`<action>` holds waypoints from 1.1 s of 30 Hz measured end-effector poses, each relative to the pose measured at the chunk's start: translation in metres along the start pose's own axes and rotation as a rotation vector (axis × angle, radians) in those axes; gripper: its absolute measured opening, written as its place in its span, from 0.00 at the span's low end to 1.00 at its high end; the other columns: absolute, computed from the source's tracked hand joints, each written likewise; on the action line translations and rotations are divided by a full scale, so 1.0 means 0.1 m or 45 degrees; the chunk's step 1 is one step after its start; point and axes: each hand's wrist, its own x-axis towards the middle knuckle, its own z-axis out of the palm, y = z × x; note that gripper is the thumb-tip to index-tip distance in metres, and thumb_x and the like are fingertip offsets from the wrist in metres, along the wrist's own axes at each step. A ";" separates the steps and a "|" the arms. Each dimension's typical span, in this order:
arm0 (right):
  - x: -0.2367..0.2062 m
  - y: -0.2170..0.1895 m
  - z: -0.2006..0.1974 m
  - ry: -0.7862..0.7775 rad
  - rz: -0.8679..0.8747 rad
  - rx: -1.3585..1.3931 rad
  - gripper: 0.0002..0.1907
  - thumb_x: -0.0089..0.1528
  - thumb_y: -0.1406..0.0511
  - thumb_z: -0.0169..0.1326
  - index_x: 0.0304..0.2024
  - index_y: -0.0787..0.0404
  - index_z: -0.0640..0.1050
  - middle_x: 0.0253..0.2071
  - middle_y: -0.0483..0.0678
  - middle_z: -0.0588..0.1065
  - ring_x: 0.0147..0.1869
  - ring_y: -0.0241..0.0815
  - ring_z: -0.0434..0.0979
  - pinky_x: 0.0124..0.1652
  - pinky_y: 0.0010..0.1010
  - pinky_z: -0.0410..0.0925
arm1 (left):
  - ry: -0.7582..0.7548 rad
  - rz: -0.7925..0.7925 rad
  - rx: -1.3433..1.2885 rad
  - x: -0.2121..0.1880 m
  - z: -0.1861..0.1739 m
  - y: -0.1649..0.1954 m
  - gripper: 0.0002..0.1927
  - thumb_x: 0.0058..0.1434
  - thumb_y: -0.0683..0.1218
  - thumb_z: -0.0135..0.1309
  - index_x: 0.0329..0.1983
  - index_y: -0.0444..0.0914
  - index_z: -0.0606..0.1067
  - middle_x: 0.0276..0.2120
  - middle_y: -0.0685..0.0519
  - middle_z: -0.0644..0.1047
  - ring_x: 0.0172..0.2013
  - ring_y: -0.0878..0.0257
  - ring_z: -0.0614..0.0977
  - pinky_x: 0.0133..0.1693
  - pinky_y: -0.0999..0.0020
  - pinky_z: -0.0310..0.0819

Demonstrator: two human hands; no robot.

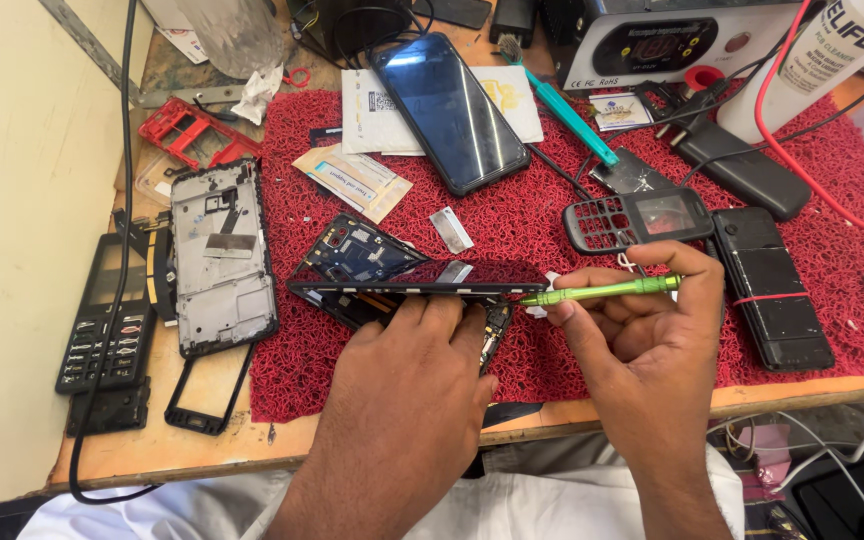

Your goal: The person uses a green screwdriver to remove screws from the bottom edge of a disassembled smartphone. They then use the screwdriver to pry open the phone's casing and lift the screen assembly, exposing the internal components.

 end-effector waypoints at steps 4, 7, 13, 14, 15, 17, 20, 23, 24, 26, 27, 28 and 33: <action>0.00 0.00 0.01 0.007 0.028 -0.001 0.29 0.63 0.82 0.54 0.60 0.60 0.58 0.48 0.58 0.77 0.51 0.42 0.82 0.53 0.32 0.77 | -0.019 -0.017 0.001 0.01 -0.01 0.00 0.28 0.53 0.53 0.61 0.53 0.33 0.76 0.46 0.47 0.73 0.51 0.50 0.75 0.42 0.55 0.71; 0.00 0.00 0.01 0.013 0.038 -0.019 0.29 0.63 0.82 0.54 0.60 0.60 0.58 0.48 0.58 0.78 0.51 0.42 0.82 0.53 0.32 0.78 | -0.019 -0.022 0.002 0.02 -0.01 0.01 0.28 0.53 0.53 0.61 0.53 0.33 0.76 0.46 0.47 0.73 0.51 0.50 0.75 0.42 0.55 0.71; 0.01 0.01 0.00 0.003 0.027 -0.004 0.29 0.63 0.82 0.54 0.60 0.60 0.57 0.48 0.59 0.78 0.51 0.43 0.82 0.53 0.33 0.77 | -0.006 -0.024 0.019 0.01 0.00 0.01 0.28 0.52 0.53 0.62 0.53 0.33 0.76 0.46 0.47 0.73 0.51 0.50 0.75 0.42 0.55 0.71; 0.00 0.01 0.00 0.001 0.020 0.002 0.29 0.63 0.82 0.54 0.60 0.60 0.57 0.48 0.59 0.77 0.51 0.43 0.82 0.53 0.33 0.77 | -0.005 -0.027 0.019 0.01 0.00 0.01 0.29 0.52 0.53 0.62 0.53 0.33 0.76 0.46 0.47 0.73 0.51 0.50 0.75 0.42 0.55 0.71; 0.00 0.01 0.00 0.000 0.013 0.008 0.29 0.63 0.83 0.54 0.60 0.60 0.57 0.48 0.59 0.77 0.52 0.43 0.82 0.54 0.33 0.77 | -0.004 -0.029 0.019 0.01 0.01 0.02 0.29 0.52 0.53 0.62 0.53 0.33 0.76 0.46 0.47 0.73 0.51 0.50 0.75 0.42 0.55 0.71; -0.01 0.02 0.00 -0.008 -0.003 0.015 0.29 0.64 0.83 0.54 0.60 0.60 0.57 0.48 0.59 0.77 0.52 0.43 0.82 0.54 0.33 0.77 | 0.001 -0.020 0.009 0.01 0.02 0.01 0.28 0.52 0.53 0.62 0.53 0.33 0.76 0.46 0.47 0.73 0.51 0.50 0.75 0.41 0.55 0.71; -0.01 0.02 -0.01 -0.024 -0.027 0.029 0.29 0.64 0.83 0.54 0.61 0.60 0.57 0.48 0.59 0.77 0.51 0.42 0.81 0.54 0.33 0.77 | 0.018 -0.012 0.005 0.01 0.02 0.01 0.28 0.52 0.53 0.62 0.52 0.33 0.76 0.46 0.47 0.73 0.51 0.50 0.75 0.41 0.55 0.71; -0.01 0.02 -0.02 -0.023 -0.022 0.046 0.29 0.64 0.83 0.54 0.60 0.60 0.57 0.48 0.59 0.77 0.51 0.42 0.81 0.54 0.33 0.77 | 0.023 -0.018 -0.002 0.00 0.03 0.01 0.29 0.51 0.53 0.62 0.53 0.32 0.76 0.46 0.47 0.73 0.51 0.51 0.75 0.41 0.54 0.71; -0.01 0.01 -0.02 -0.014 -0.013 0.045 0.29 0.64 0.83 0.54 0.60 0.61 0.57 0.48 0.59 0.77 0.51 0.42 0.81 0.54 0.33 0.77 | 0.022 -0.022 -0.004 0.00 0.03 0.01 0.29 0.51 0.53 0.62 0.53 0.32 0.76 0.46 0.47 0.73 0.51 0.51 0.75 0.41 0.54 0.71; -0.01 0.01 -0.01 -0.010 -0.008 0.038 0.29 0.64 0.83 0.54 0.60 0.61 0.57 0.48 0.59 0.77 0.51 0.42 0.81 0.54 0.32 0.77 | 0.023 -0.017 0.001 0.00 0.03 0.01 0.29 0.52 0.53 0.62 0.53 0.32 0.76 0.46 0.47 0.73 0.51 0.50 0.75 0.41 0.55 0.71; -0.01 0.01 -0.01 -0.012 -0.013 0.031 0.29 0.64 0.83 0.54 0.60 0.61 0.57 0.48 0.59 0.77 0.51 0.42 0.81 0.54 0.32 0.77 | 0.025 -0.014 0.003 0.00 0.03 0.01 0.28 0.52 0.53 0.62 0.52 0.32 0.76 0.46 0.47 0.73 0.51 0.50 0.75 0.41 0.55 0.71; -0.01 0.01 -0.01 -0.014 -0.019 0.025 0.29 0.64 0.83 0.53 0.60 0.61 0.57 0.48 0.59 0.77 0.51 0.42 0.81 0.54 0.32 0.77 | 0.031 -0.014 0.020 0.01 0.03 0.01 0.29 0.52 0.53 0.62 0.53 0.32 0.75 0.46 0.47 0.73 0.51 0.50 0.75 0.41 0.55 0.71; 0.01 0.01 0.00 -0.019 -0.033 0.002 0.29 0.64 0.83 0.53 0.60 0.61 0.56 0.48 0.59 0.77 0.52 0.42 0.81 0.54 0.32 0.77 | 0.015 -0.023 0.082 0.03 0.05 0.02 0.29 0.54 0.55 0.60 0.53 0.32 0.75 0.48 0.46 0.73 0.51 0.50 0.74 0.40 0.54 0.71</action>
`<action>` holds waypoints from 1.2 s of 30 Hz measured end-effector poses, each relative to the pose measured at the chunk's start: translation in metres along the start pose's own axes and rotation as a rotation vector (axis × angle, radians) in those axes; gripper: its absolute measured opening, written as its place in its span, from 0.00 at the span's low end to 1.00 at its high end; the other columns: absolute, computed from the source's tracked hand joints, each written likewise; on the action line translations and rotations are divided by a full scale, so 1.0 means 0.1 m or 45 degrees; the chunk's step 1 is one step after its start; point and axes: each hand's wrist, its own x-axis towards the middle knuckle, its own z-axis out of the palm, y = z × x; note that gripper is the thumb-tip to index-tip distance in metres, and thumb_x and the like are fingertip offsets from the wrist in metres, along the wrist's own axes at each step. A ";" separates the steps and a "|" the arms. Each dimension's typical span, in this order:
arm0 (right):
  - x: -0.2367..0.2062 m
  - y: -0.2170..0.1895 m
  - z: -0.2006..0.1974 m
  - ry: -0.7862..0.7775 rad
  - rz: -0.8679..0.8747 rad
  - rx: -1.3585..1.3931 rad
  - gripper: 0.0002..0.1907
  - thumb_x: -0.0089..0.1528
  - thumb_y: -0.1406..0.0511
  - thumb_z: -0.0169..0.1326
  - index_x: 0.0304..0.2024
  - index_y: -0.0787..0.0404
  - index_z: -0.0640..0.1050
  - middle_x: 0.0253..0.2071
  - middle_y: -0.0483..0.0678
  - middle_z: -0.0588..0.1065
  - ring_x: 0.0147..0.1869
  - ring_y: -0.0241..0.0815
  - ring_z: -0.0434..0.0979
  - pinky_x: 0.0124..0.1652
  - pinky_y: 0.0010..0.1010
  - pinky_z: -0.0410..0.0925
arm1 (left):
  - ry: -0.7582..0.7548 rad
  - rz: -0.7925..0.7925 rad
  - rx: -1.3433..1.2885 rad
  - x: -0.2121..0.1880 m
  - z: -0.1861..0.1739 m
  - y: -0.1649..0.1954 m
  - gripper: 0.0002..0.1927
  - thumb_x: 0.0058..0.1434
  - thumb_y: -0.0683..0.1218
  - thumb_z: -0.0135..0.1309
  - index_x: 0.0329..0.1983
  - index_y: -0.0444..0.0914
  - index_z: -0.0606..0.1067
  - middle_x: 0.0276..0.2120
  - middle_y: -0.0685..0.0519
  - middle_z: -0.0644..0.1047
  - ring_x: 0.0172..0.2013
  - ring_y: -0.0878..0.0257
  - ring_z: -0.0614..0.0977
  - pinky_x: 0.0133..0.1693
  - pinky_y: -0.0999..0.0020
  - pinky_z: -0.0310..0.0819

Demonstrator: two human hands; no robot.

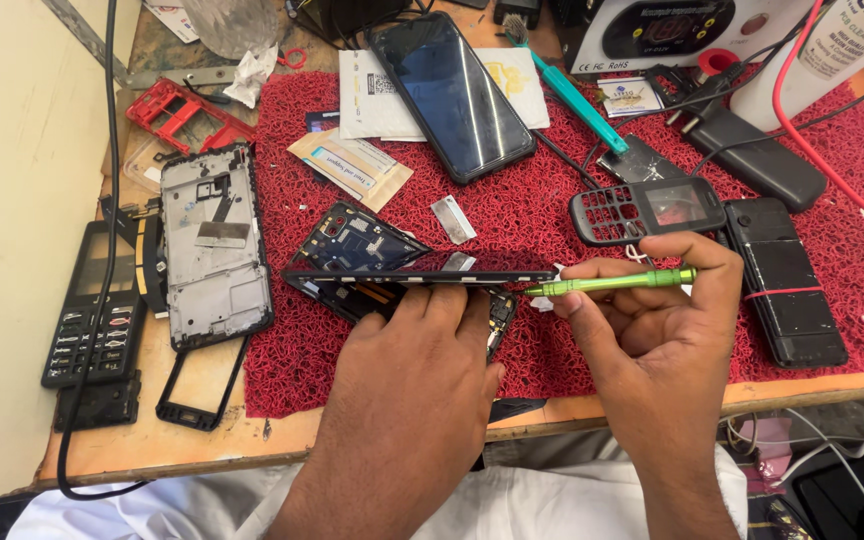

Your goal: The person uses a green screwdriver to remove screws from the bottom edge of a disassembled smartphone. They then use the screwdriver to pry open the phone's casing and lift the screen assembly, exposing the internal components.

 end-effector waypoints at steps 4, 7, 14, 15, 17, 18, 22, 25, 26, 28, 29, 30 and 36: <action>-0.01 0.00 0.00 -0.005 -0.008 -0.014 0.29 0.64 0.83 0.54 0.60 0.61 0.57 0.48 0.60 0.77 0.52 0.43 0.82 0.54 0.32 0.77 | 0.018 0.002 0.023 0.00 0.01 0.00 0.29 0.53 0.55 0.60 0.53 0.32 0.75 0.48 0.46 0.73 0.51 0.51 0.75 0.40 0.55 0.72; -0.01 0.01 0.00 0.002 0.012 -0.025 0.29 0.64 0.83 0.53 0.60 0.61 0.57 0.48 0.59 0.77 0.52 0.43 0.82 0.54 0.32 0.77 | 0.009 -0.008 0.028 0.00 0.02 0.01 0.29 0.54 0.55 0.59 0.53 0.32 0.75 0.48 0.47 0.73 0.51 0.51 0.75 0.39 0.55 0.72; -0.01 0.00 0.00 0.002 0.013 -0.002 0.28 0.64 0.83 0.53 0.59 0.61 0.57 0.48 0.59 0.77 0.52 0.43 0.82 0.54 0.33 0.77 | 0.001 -0.024 0.040 0.01 0.01 0.02 0.28 0.54 0.54 0.59 0.53 0.33 0.75 0.48 0.47 0.73 0.51 0.51 0.75 0.39 0.55 0.72; -0.01 0.00 0.00 0.004 0.015 -0.009 0.28 0.64 0.83 0.53 0.59 0.61 0.57 0.48 0.59 0.77 0.52 0.43 0.82 0.54 0.33 0.77 | 0.004 -0.024 0.040 0.01 0.01 0.03 0.28 0.54 0.54 0.59 0.53 0.33 0.75 0.48 0.47 0.73 0.51 0.51 0.75 0.39 0.55 0.72; -0.01 -0.01 0.01 0.002 0.013 -0.016 0.28 0.64 0.83 0.54 0.59 0.61 0.57 0.48 0.59 0.77 0.53 0.44 0.82 0.55 0.33 0.78 | -0.013 -0.030 0.045 0.01 0.01 0.02 0.27 0.54 0.54 0.59 0.53 0.33 0.75 0.48 0.46 0.73 0.51 0.51 0.75 0.40 0.55 0.72; 0.00 -0.01 0.01 -0.001 0.010 -0.017 0.28 0.64 0.83 0.53 0.59 0.61 0.57 0.48 0.59 0.77 0.53 0.44 0.82 0.55 0.34 0.78 | -0.023 -0.033 0.046 0.01 0.01 0.03 0.27 0.54 0.54 0.59 0.53 0.34 0.75 0.49 0.46 0.72 0.51 0.51 0.75 0.40 0.55 0.72; 0.01 -0.01 0.01 0.001 0.015 -0.031 0.28 0.64 0.83 0.54 0.59 0.61 0.57 0.48 0.59 0.77 0.53 0.44 0.82 0.55 0.33 0.78 | 0.009 -0.023 0.040 0.01 0.00 0.03 0.28 0.53 0.53 0.59 0.53 0.33 0.75 0.48 0.46 0.73 0.50 0.51 0.75 0.41 0.53 0.72; 0.01 -0.02 0.02 0.001 0.018 -0.034 0.28 0.64 0.82 0.55 0.59 0.61 0.57 0.48 0.59 0.77 0.53 0.43 0.82 0.55 0.33 0.78 | -0.010 -0.020 0.028 0.01 -0.01 0.03 0.28 0.54 0.53 0.59 0.54 0.33 0.74 0.48 0.47 0.72 0.50 0.51 0.75 0.39 0.54 0.72; 0.01 -0.02 0.02 0.003 0.017 -0.035 0.28 0.64 0.82 0.55 0.59 0.61 0.57 0.48 0.59 0.77 0.53 0.43 0.82 0.55 0.33 0.78 | -0.013 -0.023 0.030 0.01 -0.01 0.03 0.28 0.54 0.53 0.59 0.54 0.33 0.74 0.48 0.47 0.72 0.50 0.51 0.75 0.40 0.53 0.72; 0.01 -0.02 0.02 0.008 0.017 -0.039 0.29 0.64 0.82 0.55 0.59 0.61 0.57 0.49 0.59 0.77 0.54 0.44 0.82 0.55 0.33 0.78 | -0.017 -0.026 0.030 0.02 -0.02 0.03 0.28 0.54 0.53 0.59 0.54 0.33 0.74 0.48 0.47 0.72 0.50 0.51 0.75 0.41 0.52 0.72; 0.01 -0.01 0.01 0.008 0.024 -0.035 0.29 0.64 0.82 0.55 0.59 0.61 0.57 0.48 0.59 0.77 0.53 0.44 0.82 0.55 0.33 0.78 | -0.018 -0.027 0.028 0.01 -0.02 0.03 0.28 0.54 0.53 0.59 0.54 0.33 0.74 0.48 0.47 0.72 0.50 0.51 0.75 0.41 0.52 0.72; 0.01 -0.01 0.01 0.009 0.032 -0.031 0.28 0.64 0.82 0.55 0.59 0.61 0.57 0.48 0.59 0.77 0.53 0.44 0.83 0.55 0.33 0.78 | -0.019 -0.026 0.033 0.02 -0.02 0.03 0.28 0.54 0.53 0.59 0.53 0.33 0.74 0.48 0.47 0.72 0.50 0.51 0.75 0.41 0.52 0.72; 0.00 -0.01 0.00 -0.002 0.012 -0.015 0.28 0.65 0.82 0.55 0.59 0.61 0.57 0.49 0.59 0.77 0.53 0.44 0.83 0.55 0.34 0.78 | -0.031 -0.019 0.065 0.01 0.00 0.03 0.27 0.54 0.54 0.59 0.52 0.33 0.75 0.47 0.47 0.72 0.50 0.51 0.75 0.41 0.53 0.73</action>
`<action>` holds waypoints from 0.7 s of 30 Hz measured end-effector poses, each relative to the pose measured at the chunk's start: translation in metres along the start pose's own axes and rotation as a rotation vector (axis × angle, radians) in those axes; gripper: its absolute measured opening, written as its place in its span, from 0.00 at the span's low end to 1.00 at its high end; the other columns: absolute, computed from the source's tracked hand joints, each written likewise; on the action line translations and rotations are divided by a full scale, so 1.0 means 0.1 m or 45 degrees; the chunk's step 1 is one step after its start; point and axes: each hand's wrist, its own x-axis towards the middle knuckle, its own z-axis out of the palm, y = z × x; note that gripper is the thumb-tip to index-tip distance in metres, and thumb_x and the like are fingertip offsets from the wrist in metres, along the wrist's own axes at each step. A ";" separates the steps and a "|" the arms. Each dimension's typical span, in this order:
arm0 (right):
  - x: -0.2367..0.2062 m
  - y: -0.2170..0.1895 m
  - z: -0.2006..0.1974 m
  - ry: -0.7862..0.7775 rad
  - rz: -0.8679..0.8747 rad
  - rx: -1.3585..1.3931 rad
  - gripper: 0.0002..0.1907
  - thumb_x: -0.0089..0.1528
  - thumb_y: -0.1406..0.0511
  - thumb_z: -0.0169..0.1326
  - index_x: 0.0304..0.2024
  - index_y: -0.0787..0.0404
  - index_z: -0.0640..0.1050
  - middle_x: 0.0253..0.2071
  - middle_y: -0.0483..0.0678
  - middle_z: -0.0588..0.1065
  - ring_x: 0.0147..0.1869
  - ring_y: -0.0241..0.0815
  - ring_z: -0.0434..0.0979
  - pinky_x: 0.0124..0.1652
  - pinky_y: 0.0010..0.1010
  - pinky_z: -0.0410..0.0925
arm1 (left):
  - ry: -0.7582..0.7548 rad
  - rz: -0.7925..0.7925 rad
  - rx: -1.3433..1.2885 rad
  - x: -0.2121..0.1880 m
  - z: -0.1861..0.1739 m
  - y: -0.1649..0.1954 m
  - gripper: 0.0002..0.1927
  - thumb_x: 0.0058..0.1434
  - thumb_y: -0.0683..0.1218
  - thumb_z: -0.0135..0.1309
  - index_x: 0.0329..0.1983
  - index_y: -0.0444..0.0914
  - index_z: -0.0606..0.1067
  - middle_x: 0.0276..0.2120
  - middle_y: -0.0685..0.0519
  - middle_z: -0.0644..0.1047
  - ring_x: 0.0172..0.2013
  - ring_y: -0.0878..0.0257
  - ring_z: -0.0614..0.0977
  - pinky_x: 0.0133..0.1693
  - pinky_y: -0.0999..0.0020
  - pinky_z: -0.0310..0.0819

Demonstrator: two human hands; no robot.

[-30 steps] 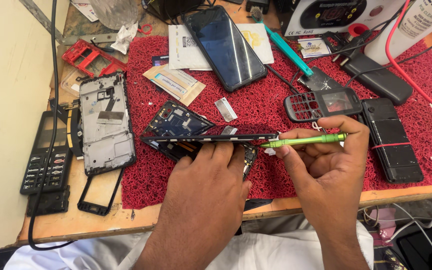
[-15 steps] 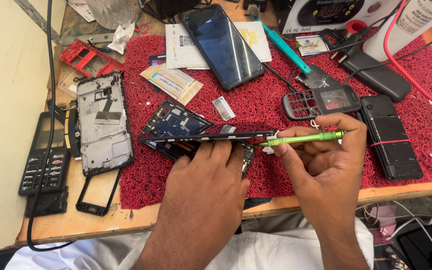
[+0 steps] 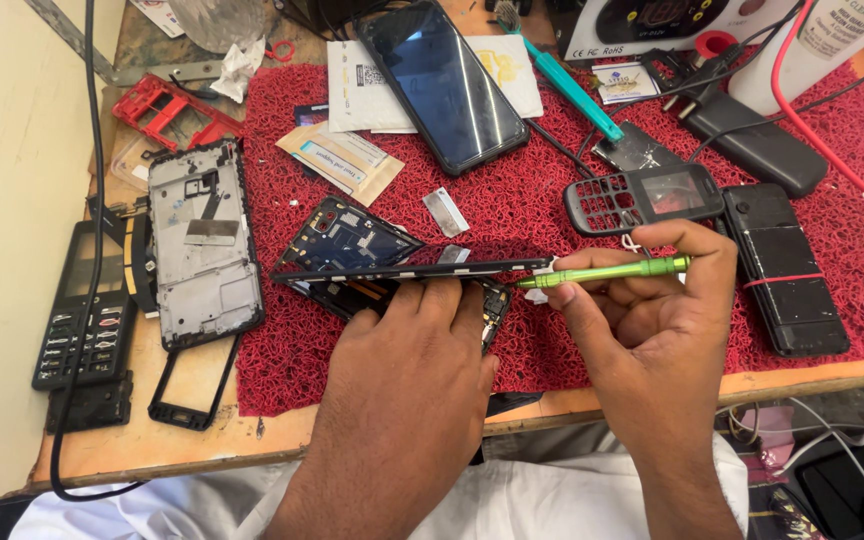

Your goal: The person uses a green screwdriver to remove screws from the bottom edge of a disassembled smartphone. They then use the screwdriver to pry open the phone's casing and lift the screen assembly, exposing the internal components.

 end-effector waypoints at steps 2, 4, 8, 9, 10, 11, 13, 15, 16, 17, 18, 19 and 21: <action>0.00 0.01 0.00 0.004 0.004 0.011 0.28 0.65 0.82 0.55 0.59 0.61 0.57 0.48 0.59 0.77 0.53 0.44 0.83 0.55 0.33 0.78 | 0.008 0.002 0.005 0.00 0.00 -0.01 0.27 0.54 0.54 0.59 0.52 0.32 0.75 0.48 0.47 0.72 0.50 0.52 0.75 0.40 0.53 0.73; 0.00 0.01 -0.01 0.009 0.008 0.023 0.28 0.65 0.82 0.55 0.59 0.60 0.57 0.48 0.59 0.77 0.52 0.44 0.82 0.54 0.33 0.77 | 0.015 0.010 0.009 0.00 0.00 0.00 0.27 0.54 0.54 0.59 0.52 0.32 0.75 0.47 0.47 0.72 0.50 0.52 0.75 0.40 0.53 0.73; 0.00 0.03 -0.02 0.024 0.012 0.036 0.28 0.64 0.82 0.55 0.59 0.60 0.57 0.48 0.59 0.77 0.52 0.43 0.82 0.55 0.33 0.78 | 0.020 0.016 0.013 0.01 -0.01 0.00 0.27 0.54 0.55 0.59 0.52 0.32 0.75 0.47 0.47 0.72 0.50 0.52 0.75 0.40 0.53 0.72; 0.00 0.03 -0.02 0.023 0.010 0.044 0.29 0.64 0.83 0.55 0.59 0.61 0.57 0.48 0.59 0.77 0.52 0.43 0.82 0.55 0.33 0.78 | 0.014 0.015 0.007 0.00 -0.01 0.00 0.27 0.54 0.54 0.59 0.51 0.32 0.75 0.47 0.47 0.72 0.50 0.52 0.75 0.40 0.53 0.72; 0.00 0.01 -0.01 0.021 0.017 0.053 0.29 0.64 0.83 0.55 0.59 0.61 0.57 0.48 0.59 0.77 0.52 0.43 0.83 0.55 0.33 0.78 | 0.008 0.013 0.000 -0.01 -0.01 0.01 0.27 0.54 0.54 0.59 0.51 0.32 0.75 0.47 0.47 0.72 0.50 0.52 0.75 0.40 0.53 0.72; 0.00 0.00 -0.01 0.021 0.008 0.038 0.29 0.64 0.82 0.55 0.59 0.61 0.57 0.48 0.60 0.77 0.53 0.45 0.82 0.55 0.34 0.77 | 0.006 0.011 -0.004 0.00 -0.02 0.01 0.27 0.54 0.54 0.59 0.52 0.32 0.75 0.47 0.47 0.72 0.50 0.52 0.75 0.40 0.53 0.72; 0.00 -0.06 -0.03 0.017 -0.017 0.008 0.29 0.65 0.81 0.54 0.60 0.60 0.56 0.49 0.61 0.77 0.54 0.48 0.81 0.56 0.36 0.77 | 0.006 0.008 -0.011 0.00 -0.02 0.00 0.26 0.54 0.54 0.59 0.51 0.33 0.75 0.47 0.47 0.72 0.50 0.52 0.75 0.39 0.54 0.72; 0.03 -0.18 -0.16 0.060 0.063 0.486 0.27 0.63 0.79 0.53 0.60 0.59 0.60 0.42 0.59 0.76 0.49 0.52 0.82 0.50 0.41 0.80 | -0.003 0.007 -0.020 0.00 -0.02 0.00 0.25 0.55 0.54 0.59 0.50 0.34 0.75 0.47 0.47 0.73 0.50 0.52 0.75 0.38 0.55 0.72; 0.05 -0.25 -0.24 0.081 0.102 0.725 0.26 0.62 0.78 0.53 0.60 0.59 0.61 0.39 0.59 0.75 0.46 0.53 0.82 0.47 0.44 0.81 | 0.007 0.006 -0.027 0.00 -0.02 0.00 0.25 0.55 0.54 0.59 0.50 0.34 0.76 0.47 0.47 0.73 0.50 0.52 0.75 0.38 0.55 0.72; 0.05 -0.32 -0.33 0.061 0.131 0.837 0.25 0.63 0.77 0.53 0.60 0.61 0.62 0.38 0.61 0.75 0.44 0.55 0.80 0.44 0.44 0.78 | 0.017 0.004 -0.033 0.00 -0.02 -0.01 0.25 0.55 0.54 0.59 0.50 0.34 0.76 0.47 0.47 0.73 0.49 0.52 0.75 0.38 0.55 0.71; 0.03 -0.41 -0.42 0.042 0.163 0.948 0.23 0.63 0.76 0.52 0.60 0.64 0.62 0.37 0.63 0.74 0.42 0.56 0.78 0.41 0.44 0.76 | 0.025 0.000 -0.041 -0.01 -0.02 -0.01 0.25 0.55 0.54 0.59 0.51 0.33 0.76 0.47 0.47 0.73 0.49 0.52 0.75 0.38 0.55 0.71; 0.02 -0.44 -0.45 0.004 0.215 0.979 0.22 0.63 0.75 0.53 0.59 0.65 0.64 0.34 0.62 0.74 0.37 0.54 0.77 0.36 0.41 0.74 | 0.034 0.005 -0.038 -0.02 -0.01 0.00 0.25 0.54 0.54 0.59 0.50 0.33 0.76 0.47 0.47 0.73 0.49 0.51 0.75 0.39 0.54 0.72; 0.03 -0.49 -0.48 -0.093 0.334 0.964 0.21 0.61 0.74 0.54 0.56 0.66 0.69 0.26 0.58 0.74 0.26 0.45 0.73 0.25 0.33 0.68 | 0.059 0.012 -0.042 -0.02 0.00 -0.02 0.25 0.54 0.54 0.59 0.49 0.33 0.76 0.47 0.47 0.73 0.50 0.51 0.75 0.40 0.53 0.72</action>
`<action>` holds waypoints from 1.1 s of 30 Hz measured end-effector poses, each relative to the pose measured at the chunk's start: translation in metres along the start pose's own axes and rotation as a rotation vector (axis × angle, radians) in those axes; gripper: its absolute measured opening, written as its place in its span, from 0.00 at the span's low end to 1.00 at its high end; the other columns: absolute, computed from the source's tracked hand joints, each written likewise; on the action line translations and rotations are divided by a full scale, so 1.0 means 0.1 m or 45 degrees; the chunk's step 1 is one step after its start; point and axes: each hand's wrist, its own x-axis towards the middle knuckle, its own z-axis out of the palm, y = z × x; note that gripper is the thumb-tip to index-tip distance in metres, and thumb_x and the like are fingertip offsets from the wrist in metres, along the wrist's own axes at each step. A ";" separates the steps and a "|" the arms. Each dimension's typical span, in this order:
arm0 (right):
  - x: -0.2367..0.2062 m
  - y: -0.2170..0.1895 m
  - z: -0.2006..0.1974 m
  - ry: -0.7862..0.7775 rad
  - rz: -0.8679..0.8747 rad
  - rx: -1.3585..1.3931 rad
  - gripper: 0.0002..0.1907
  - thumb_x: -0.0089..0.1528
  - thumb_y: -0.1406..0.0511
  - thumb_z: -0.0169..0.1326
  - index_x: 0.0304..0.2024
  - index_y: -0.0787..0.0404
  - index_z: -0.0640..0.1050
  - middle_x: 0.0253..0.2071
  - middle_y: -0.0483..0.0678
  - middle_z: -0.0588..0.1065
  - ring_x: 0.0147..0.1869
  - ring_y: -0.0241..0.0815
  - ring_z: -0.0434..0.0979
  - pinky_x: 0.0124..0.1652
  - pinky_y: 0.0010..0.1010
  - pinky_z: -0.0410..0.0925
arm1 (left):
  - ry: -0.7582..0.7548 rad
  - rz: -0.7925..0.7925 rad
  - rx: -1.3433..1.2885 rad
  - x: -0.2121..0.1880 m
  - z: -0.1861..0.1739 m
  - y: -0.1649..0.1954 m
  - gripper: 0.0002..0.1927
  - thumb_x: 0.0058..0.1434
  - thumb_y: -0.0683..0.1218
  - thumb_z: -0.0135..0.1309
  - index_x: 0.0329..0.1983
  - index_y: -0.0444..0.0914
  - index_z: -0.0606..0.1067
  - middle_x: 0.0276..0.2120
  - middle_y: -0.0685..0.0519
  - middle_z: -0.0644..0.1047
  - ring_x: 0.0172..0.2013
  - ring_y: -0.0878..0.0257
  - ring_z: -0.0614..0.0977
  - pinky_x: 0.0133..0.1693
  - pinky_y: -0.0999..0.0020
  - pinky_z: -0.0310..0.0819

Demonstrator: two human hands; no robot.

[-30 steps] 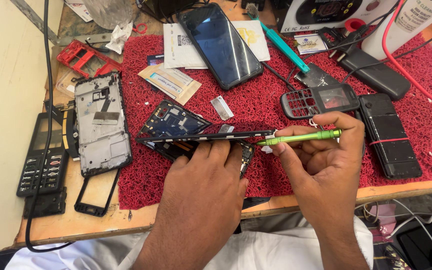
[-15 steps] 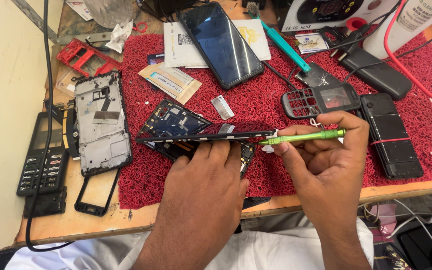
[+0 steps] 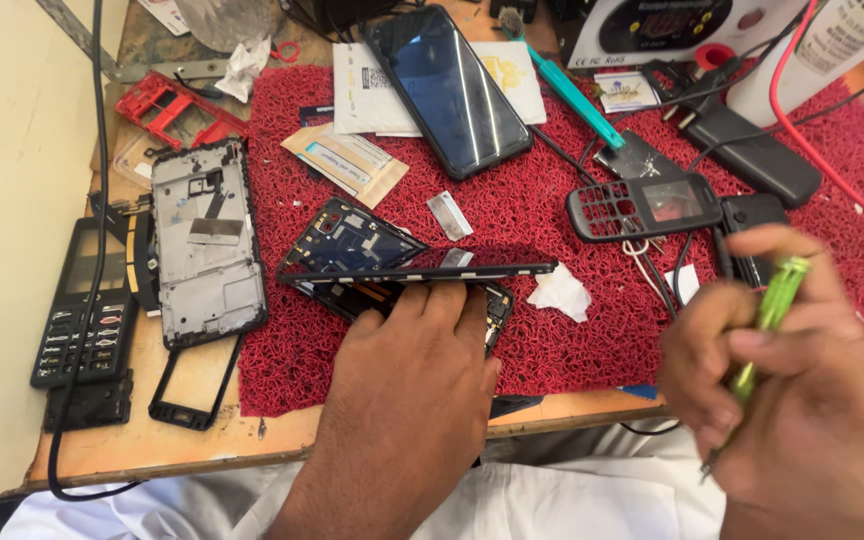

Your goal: The person uses a green screwdriver to remove screws from the bottom edge of a disassembled smartphone. They then use the screwdriver to pry open the phone's casing and lift the screen assembly, exposing the internal components.

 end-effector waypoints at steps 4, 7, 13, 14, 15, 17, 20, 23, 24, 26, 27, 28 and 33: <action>0.00 0.16 0.18 -0.169 0.311 -2.018 0.17 0.57 0.67 0.57 0.49 0.52 0.81 0.19 0.51 0.70 0.20 0.52 0.68 0.22 0.41 0.67 | 0.022 0.002 -0.063 -0.02 0.00 -0.05 0.23 0.53 0.53 0.60 0.47 0.34 0.77 0.47 0.47 0.73 0.50 0.51 0.75 0.41 0.54 0.71; 0.19 0.37 0.27 -0.469 -0.169 -2.339 0.13 0.54 0.63 0.61 0.43 0.55 0.83 0.21 0.50 0.78 0.22 0.52 0.78 0.25 0.43 0.69 | 0.030 -0.009 -0.096 -0.06 0.01 -0.04 0.22 0.52 0.53 0.61 0.45 0.34 0.78 0.46 0.48 0.74 0.49 0.52 0.75 0.42 0.53 0.70; 0.41 0.50 0.24 -0.566 -0.294 -2.552 0.10 0.50 0.65 0.63 0.35 0.55 0.83 0.21 0.55 0.77 0.25 0.59 0.78 0.29 0.50 0.69 | -0.001 -0.033 -0.099 -0.09 0.03 -0.06 0.19 0.54 0.53 0.61 0.41 0.35 0.78 0.46 0.47 0.73 0.49 0.52 0.74 0.43 0.52 0.70; 0.43 0.52 0.24 -0.576 -0.316 -2.563 0.09 0.50 0.66 0.62 0.34 0.55 0.83 0.21 0.54 0.77 0.26 0.58 0.78 0.29 0.50 0.69 | -0.025 -0.034 -0.097 -0.09 0.04 -0.06 0.19 0.54 0.53 0.61 0.41 0.35 0.78 0.46 0.47 0.73 0.50 0.52 0.74 0.44 0.52 0.70; 0.44 0.53 0.23 -0.587 -0.334 -2.573 0.08 0.51 0.66 0.62 0.34 0.54 0.83 0.21 0.54 0.77 0.26 0.58 0.78 0.29 0.49 0.70 | -0.052 -0.037 -0.096 -0.10 0.04 -0.07 0.18 0.55 0.53 0.61 0.41 0.34 0.78 0.46 0.47 0.73 0.50 0.52 0.74 0.44 0.52 0.70; 0.45 0.53 0.23 -0.626 -0.357 -2.620 0.11 0.49 0.67 0.62 0.35 0.53 0.84 0.20 0.54 0.76 0.25 0.57 0.78 0.28 0.48 0.70 | -0.013 -0.032 -0.108 -0.12 0.04 -0.07 0.18 0.55 0.52 0.60 0.40 0.34 0.78 0.44 0.46 0.73 0.50 0.52 0.74 0.43 0.52 0.70; 0.48 0.52 0.25 -0.687 -0.383 -2.723 0.19 0.44 0.67 0.63 0.39 0.51 0.85 0.18 0.54 0.75 0.23 0.56 0.77 0.26 0.48 0.69 | -0.002 -0.024 -0.112 -0.12 0.04 -0.07 0.18 0.55 0.52 0.60 0.40 0.33 0.78 0.44 0.46 0.73 0.49 0.52 0.75 0.43 0.52 0.70; 0.50 0.51 0.24 -0.698 -0.395 -2.771 0.21 0.45 0.67 0.63 0.42 0.48 0.85 0.17 0.52 0.75 0.22 0.55 0.77 0.24 0.47 0.69 | -0.014 -0.021 -0.104 -0.12 0.05 -0.07 0.18 0.56 0.51 0.60 0.40 0.33 0.78 0.44 0.46 0.73 0.49 0.52 0.75 0.44 0.52 0.70; 0.50 0.51 0.24 -0.697 -0.395 -2.766 0.20 0.45 0.67 0.63 0.41 0.47 0.85 0.18 0.52 0.75 0.23 0.54 0.77 0.25 0.47 0.69 | -0.021 -0.023 -0.101 -0.12 0.06 -0.08 0.17 0.56 0.51 0.59 0.41 0.33 0.78 0.44 0.46 0.73 0.49 0.52 0.75 0.44 0.52 0.70; 0.50 0.52 0.22 -0.703 -0.416 -2.758 0.19 0.46 0.67 0.63 0.40 0.47 0.85 0.18 0.52 0.75 0.23 0.54 0.78 0.25 0.47 0.69 | -0.002 -0.019 -0.108 -0.13 0.06 -0.07 0.18 0.56 0.51 0.59 0.41 0.32 0.78 0.44 0.45 0.73 0.49 0.52 0.75 0.43 0.52 0.70; 0.50 0.53 0.22 -0.710 -0.437 -2.756 0.19 0.46 0.67 0.62 0.40 0.48 0.85 0.18 0.52 0.76 0.23 0.54 0.78 0.24 0.47 0.69 | 0.009 -0.015 -0.110 -0.13 0.06 -0.08 0.19 0.56 0.52 0.59 0.41 0.31 0.78 0.43 0.45 0.73 0.49 0.51 0.75 0.43 0.52 0.70; 0.50 0.53 0.21 -0.717 -0.456 -2.753 0.19 0.46 0.67 0.62 0.40 0.48 0.84 0.19 0.51 0.76 0.24 0.54 0.78 0.24 0.46 0.69 | 0.013 -0.015 -0.106 -0.13 0.06 -0.08 0.19 0.56 0.51 0.59 0.41 0.31 0.78 0.43 0.45 0.73 0.49 0.51 0.75 0.43 0.52 0.70; 0.53 0.53 0.20 -0.817 -0.518 -2.689 0.21 0.47 0.69 0.59 0.42 0.48 0.84 0.20 0.49 0.76 0.23 0.52 0.78 0.24 0.45 0.69 | 0.007 -0.011 -0.091 -0.13 0.04 -0.08 0.17 0.56 0.50 0.58 0.41 0.32 0.78 0.44 0.45 0.73 0.49 0.52 0.75 0.43 0.53 0.70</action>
